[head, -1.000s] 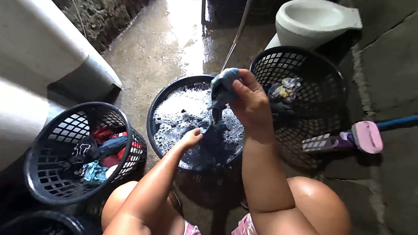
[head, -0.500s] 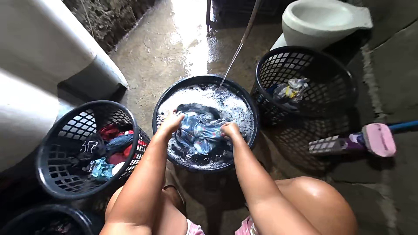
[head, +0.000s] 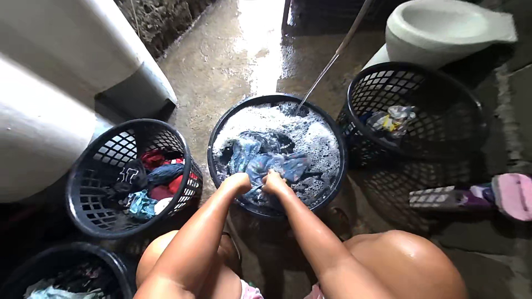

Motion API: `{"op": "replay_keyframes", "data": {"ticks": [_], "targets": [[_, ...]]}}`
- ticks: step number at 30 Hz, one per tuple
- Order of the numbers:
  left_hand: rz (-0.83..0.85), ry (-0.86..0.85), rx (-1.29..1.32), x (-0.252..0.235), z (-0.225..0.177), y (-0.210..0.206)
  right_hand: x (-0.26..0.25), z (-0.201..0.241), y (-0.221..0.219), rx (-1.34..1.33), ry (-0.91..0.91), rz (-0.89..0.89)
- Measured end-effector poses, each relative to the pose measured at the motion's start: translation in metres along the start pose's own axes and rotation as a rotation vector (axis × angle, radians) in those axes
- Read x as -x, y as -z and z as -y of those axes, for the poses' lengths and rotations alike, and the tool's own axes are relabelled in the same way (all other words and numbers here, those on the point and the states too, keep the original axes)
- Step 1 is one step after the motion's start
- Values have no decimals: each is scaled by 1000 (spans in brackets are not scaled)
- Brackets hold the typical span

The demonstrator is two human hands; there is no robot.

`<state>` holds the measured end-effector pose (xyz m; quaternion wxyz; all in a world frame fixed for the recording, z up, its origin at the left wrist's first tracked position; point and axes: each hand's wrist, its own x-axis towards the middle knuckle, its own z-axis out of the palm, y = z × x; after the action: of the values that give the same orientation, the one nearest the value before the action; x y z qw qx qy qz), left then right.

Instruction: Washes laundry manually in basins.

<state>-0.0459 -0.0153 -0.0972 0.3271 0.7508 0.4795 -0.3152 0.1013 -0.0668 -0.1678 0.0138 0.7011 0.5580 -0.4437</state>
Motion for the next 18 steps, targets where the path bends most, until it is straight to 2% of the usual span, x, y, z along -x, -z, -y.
{"op": "replay_keyframes", "data": {"ticks": [2,4,6,8,10,13,15,18], "targets": [[-52,-12,35,4,-2,4,-2,-16,22,-113,-48,-17],[-108,-3,73,4,2,4,-5,-29,35,-210,-102,-167],[-125,19,77,1,5,4,-1,-28,43,-210,-117,-329],[-114,5,51,-7,9,-1,8,-16,49,-193,-86,-391],[-84,-49,25,-15,7,-8,16,1,51,-156,-41,-379],[-53,-86,1,-26,0,-27,14,10,43,-52,-53,-205],[-56,-54,-41,-32,-4,-47,6,1,27,22,-111,-117],[-62,-5,-86,-31,-12,-62,-3,-19,4,118,-127,-92]]}}
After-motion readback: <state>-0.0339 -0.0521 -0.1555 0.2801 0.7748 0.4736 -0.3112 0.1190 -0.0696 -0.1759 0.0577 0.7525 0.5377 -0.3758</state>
